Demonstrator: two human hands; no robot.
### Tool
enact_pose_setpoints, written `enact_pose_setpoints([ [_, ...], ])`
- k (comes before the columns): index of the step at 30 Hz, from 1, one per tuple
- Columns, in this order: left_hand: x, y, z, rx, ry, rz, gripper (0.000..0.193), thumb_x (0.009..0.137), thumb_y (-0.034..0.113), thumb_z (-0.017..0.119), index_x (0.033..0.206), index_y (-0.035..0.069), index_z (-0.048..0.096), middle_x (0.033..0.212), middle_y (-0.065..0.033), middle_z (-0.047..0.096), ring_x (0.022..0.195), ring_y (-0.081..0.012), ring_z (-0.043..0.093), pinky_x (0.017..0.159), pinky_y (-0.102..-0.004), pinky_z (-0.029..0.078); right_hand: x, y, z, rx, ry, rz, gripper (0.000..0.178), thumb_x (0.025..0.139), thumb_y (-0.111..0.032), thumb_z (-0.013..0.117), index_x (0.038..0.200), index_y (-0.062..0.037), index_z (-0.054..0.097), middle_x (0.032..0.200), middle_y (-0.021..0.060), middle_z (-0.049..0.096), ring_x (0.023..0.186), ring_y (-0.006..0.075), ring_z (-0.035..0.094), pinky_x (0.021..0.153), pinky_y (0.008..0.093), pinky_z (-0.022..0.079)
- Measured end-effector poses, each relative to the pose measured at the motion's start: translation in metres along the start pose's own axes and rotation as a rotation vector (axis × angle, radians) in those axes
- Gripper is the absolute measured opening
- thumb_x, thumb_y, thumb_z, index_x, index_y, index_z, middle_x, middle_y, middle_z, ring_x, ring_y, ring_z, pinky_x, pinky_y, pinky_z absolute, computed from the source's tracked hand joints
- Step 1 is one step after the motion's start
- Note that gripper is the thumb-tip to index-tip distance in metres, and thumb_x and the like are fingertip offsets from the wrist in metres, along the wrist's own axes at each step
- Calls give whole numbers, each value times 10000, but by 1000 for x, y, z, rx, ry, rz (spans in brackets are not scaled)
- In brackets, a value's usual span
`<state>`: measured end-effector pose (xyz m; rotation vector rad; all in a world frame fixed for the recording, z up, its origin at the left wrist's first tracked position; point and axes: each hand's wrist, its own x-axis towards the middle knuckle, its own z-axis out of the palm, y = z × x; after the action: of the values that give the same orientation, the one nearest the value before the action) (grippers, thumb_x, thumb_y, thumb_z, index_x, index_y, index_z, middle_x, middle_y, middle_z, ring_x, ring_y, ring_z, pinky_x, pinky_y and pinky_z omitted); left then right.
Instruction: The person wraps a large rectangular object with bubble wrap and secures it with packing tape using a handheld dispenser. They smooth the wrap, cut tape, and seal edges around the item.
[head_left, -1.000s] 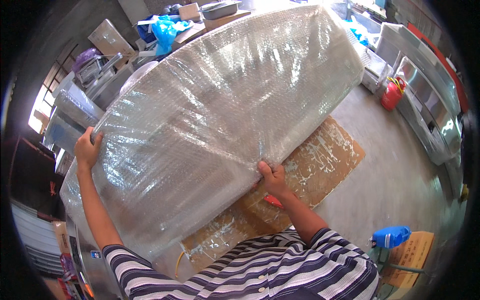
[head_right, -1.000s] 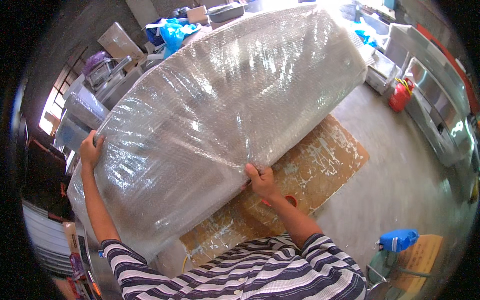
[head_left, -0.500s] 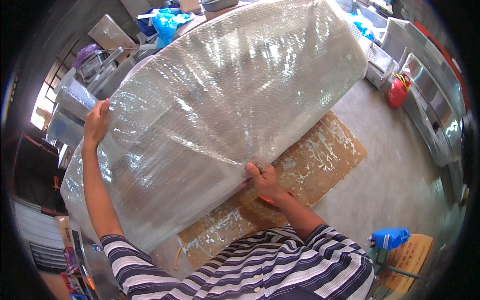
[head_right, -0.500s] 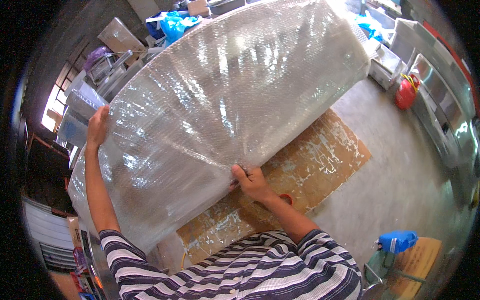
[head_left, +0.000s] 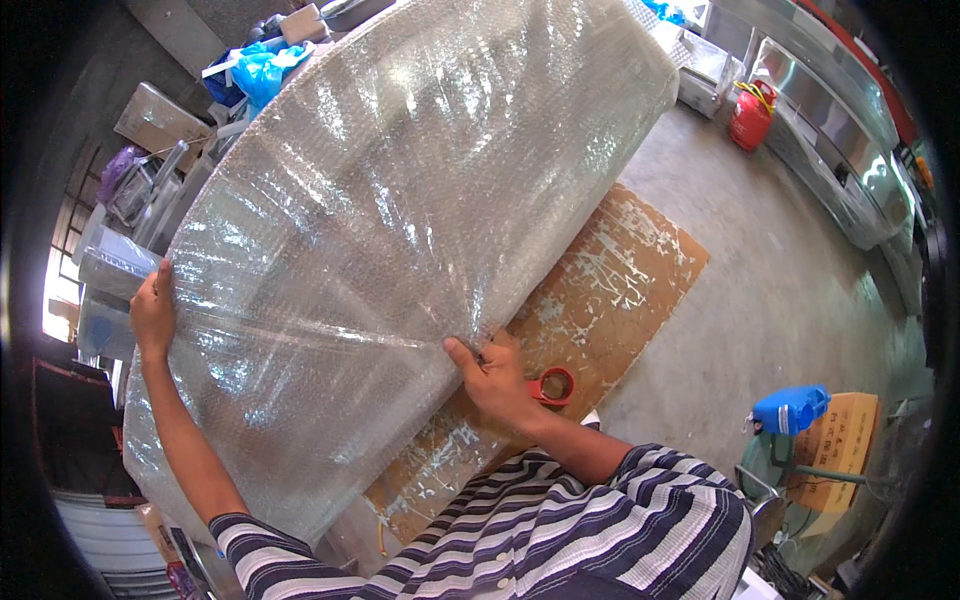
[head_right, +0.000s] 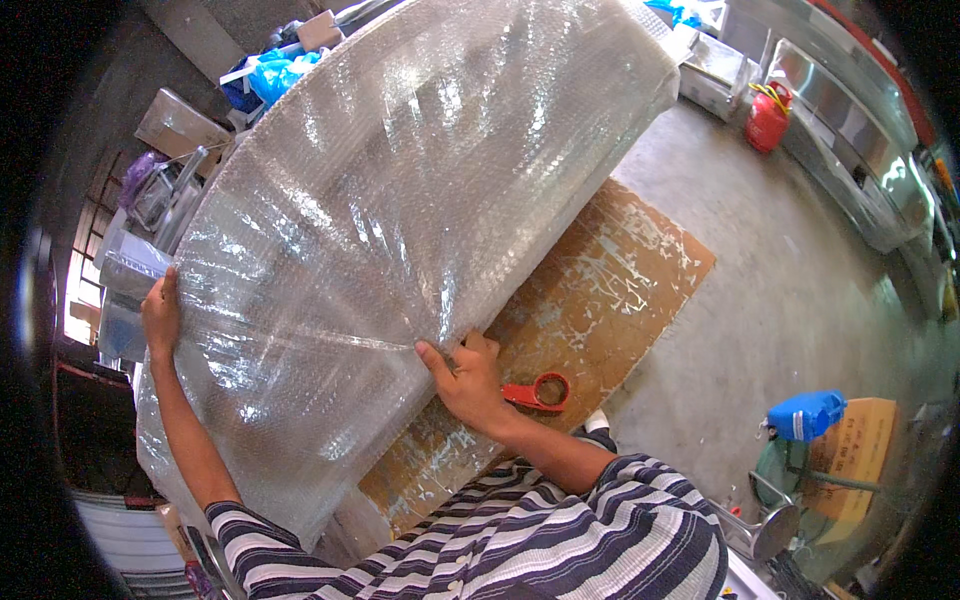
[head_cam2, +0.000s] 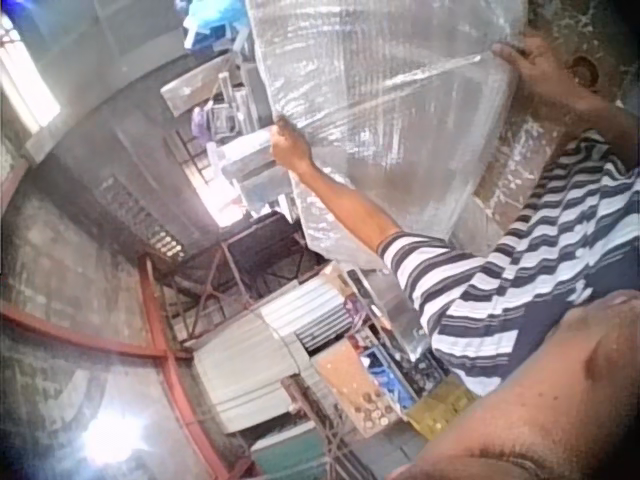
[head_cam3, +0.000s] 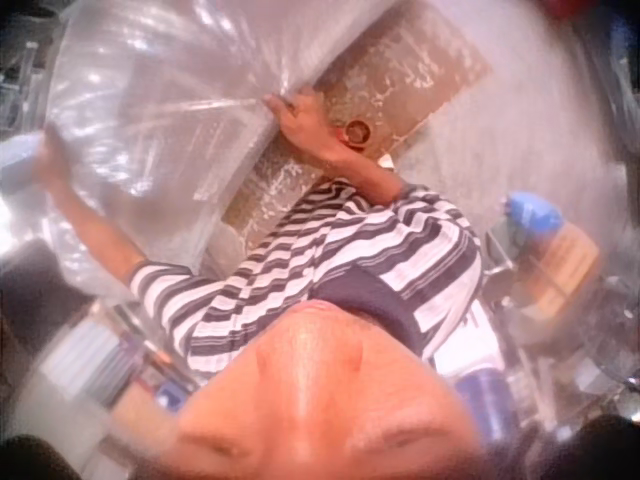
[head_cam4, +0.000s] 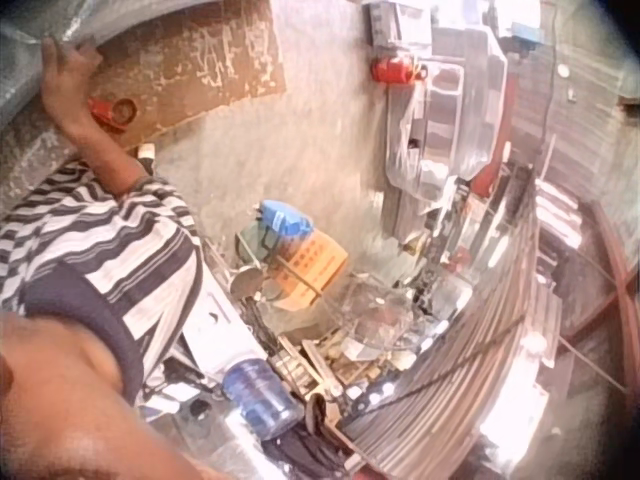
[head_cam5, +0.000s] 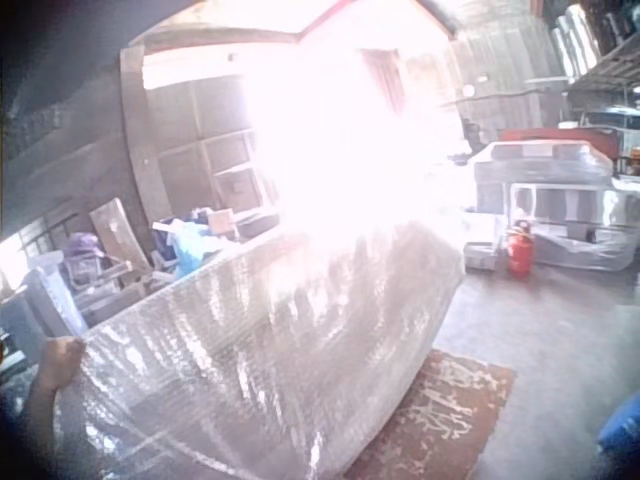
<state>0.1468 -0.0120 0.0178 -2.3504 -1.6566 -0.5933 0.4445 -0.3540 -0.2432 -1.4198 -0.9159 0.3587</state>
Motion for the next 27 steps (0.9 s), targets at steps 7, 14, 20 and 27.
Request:
enact_pose_setpoints([
  [7,-6,-100,-21,-218,-169,50,861,985,753,365,1168,-44,634,993,-186,663,930,-267,594,887,-418,458,2,12,15,-217,131,-161,221,965,-209,692,998,2,750,1012,168,703,941,328,650,903,445,436],
  [14,-94,-316,-53,50,-27,-91,816,984,727,411,953,-55,644,837,-218,648,803,-311,612,751,-453,456,10,39,37,-367,325,-409,188,859,-230,744,822,-49,714,847,99,646,777,292,566,796,452,347],
  [20,-106,-299,-41,281,193,-42,856,952,773,383,734,-40,538,656,-262,550,645,-455,574,614,-534,390,13,50,40,-339,442,-500,142,839,-154,668,742,-52,655,765,86,614,697,284,550,766,448,329],
  [27,-114,-297,-59,132,111,-12,803,993,707,407,874,-63,603,724,-258,584,662,-386,578,650,-488,432,16,48,44,-239,450,-477,124,824,-155,643,787,-40,675,817,98,654,744,299,574,806,448,338],
])
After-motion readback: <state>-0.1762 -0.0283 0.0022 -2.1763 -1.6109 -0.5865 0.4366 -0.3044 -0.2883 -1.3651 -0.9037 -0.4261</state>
